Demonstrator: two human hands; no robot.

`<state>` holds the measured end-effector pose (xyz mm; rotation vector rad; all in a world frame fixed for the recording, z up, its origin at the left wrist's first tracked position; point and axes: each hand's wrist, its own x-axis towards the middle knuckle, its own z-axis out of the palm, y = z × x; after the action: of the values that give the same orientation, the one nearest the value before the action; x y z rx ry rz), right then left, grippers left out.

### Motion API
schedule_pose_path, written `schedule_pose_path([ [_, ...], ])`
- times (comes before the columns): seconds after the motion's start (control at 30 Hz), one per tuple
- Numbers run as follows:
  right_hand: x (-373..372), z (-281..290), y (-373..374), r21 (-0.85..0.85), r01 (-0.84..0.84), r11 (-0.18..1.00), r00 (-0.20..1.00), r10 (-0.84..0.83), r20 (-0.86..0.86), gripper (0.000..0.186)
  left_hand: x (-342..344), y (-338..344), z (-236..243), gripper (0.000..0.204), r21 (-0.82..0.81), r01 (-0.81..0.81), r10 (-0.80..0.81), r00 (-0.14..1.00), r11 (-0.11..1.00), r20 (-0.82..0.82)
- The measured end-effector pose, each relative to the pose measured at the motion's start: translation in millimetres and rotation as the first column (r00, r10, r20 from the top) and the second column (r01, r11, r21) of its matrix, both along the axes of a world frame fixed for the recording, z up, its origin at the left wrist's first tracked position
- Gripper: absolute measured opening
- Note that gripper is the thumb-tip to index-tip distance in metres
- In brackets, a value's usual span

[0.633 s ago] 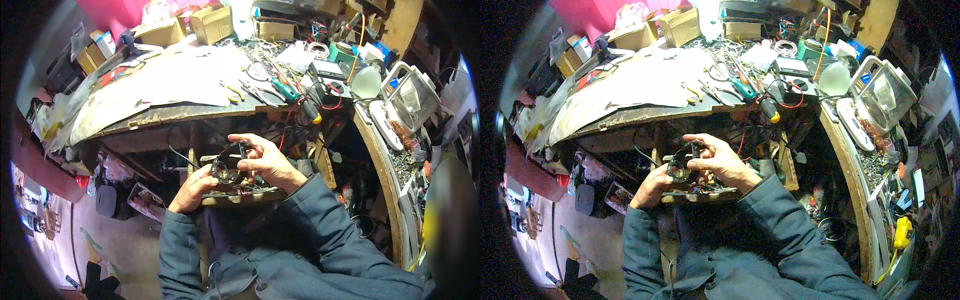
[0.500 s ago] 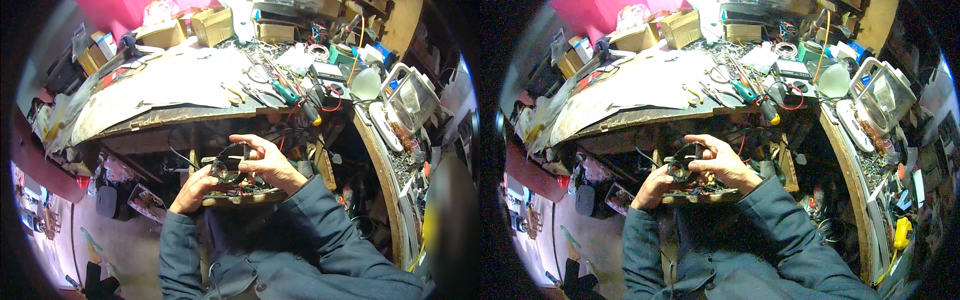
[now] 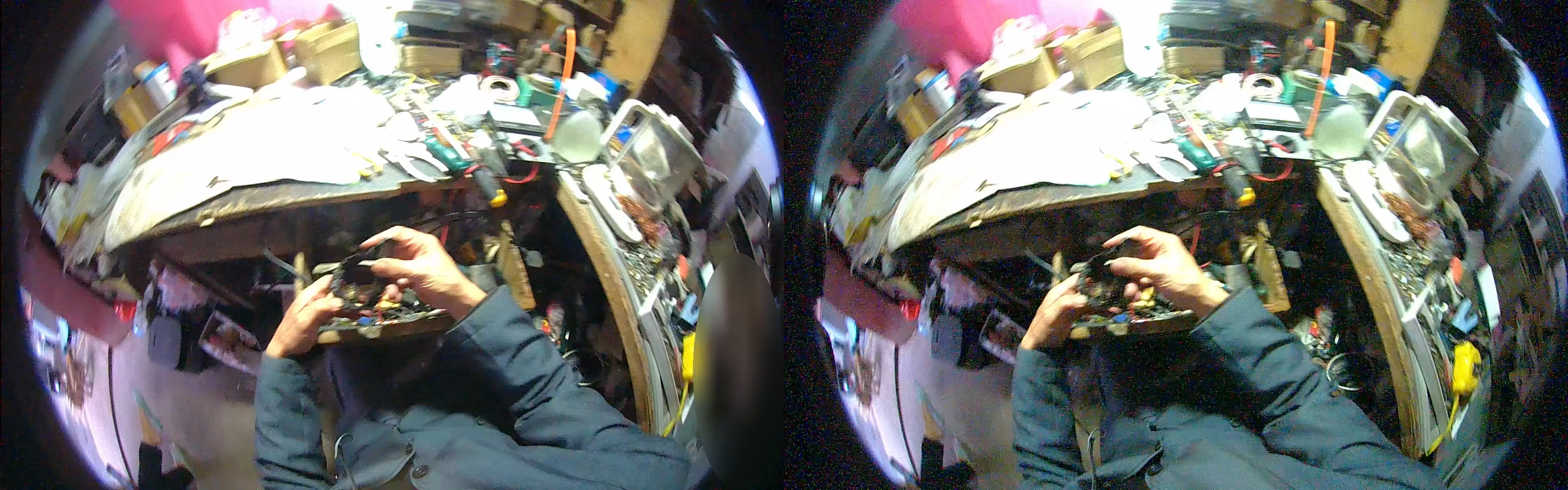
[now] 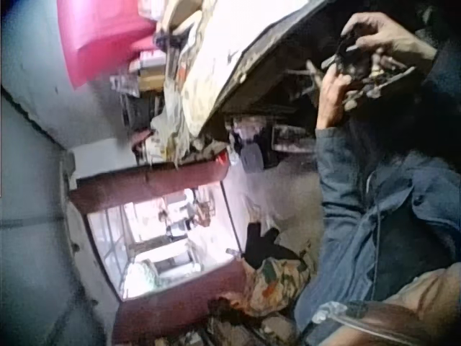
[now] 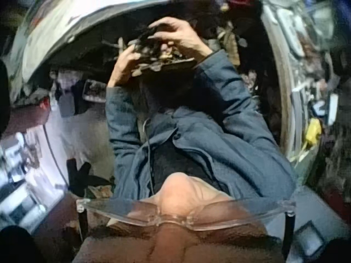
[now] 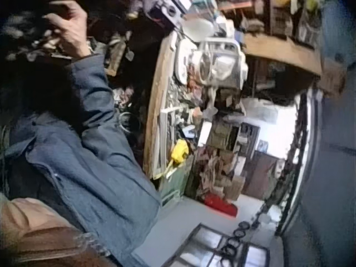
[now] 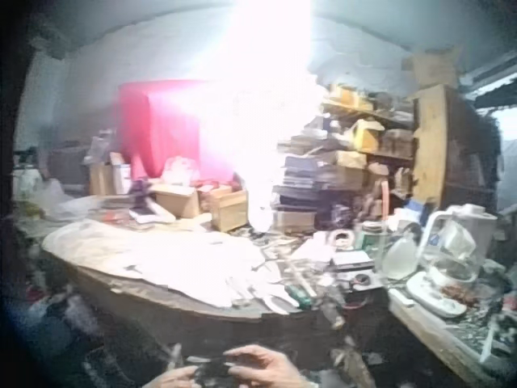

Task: The person is working on a small electronic device, manipulating wires and components on a cluttered workbench. They use pliers to strip wire insulation and connect wires to a small black module, occasionally reaching for tools and parts from the surrounding area.

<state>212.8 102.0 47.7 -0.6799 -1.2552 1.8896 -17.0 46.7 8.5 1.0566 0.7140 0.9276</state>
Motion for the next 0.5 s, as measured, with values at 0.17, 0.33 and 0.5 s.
schedule_pose_path([
  [0.17, -4, 5, 2, 0.037, -0.047, 0.998, 0.997, 0.044, 0.060, 0.022, 14, -14, 29, 0.069, 0.226, -0.317, 0.349, 0.930, 0.921, -0.114],
  [0.33, -24, -25, 10, 0.141, -0.026, 0.990, 0.982, 0.051, -0.179, 0.017, 21, -18, 5, 0.020, 0.698, -0.282, 0.639, 0.700, 0.658, -0.320],
  [0.5, -17, -29, 10, 0.504, 0.175, 0.845, 0.979, -0.202, -0.001, 0.022, 34, -18, 5, 0.014, 0.462, -0.367, 0.572, 0.679, 0.807, -0.461],
])
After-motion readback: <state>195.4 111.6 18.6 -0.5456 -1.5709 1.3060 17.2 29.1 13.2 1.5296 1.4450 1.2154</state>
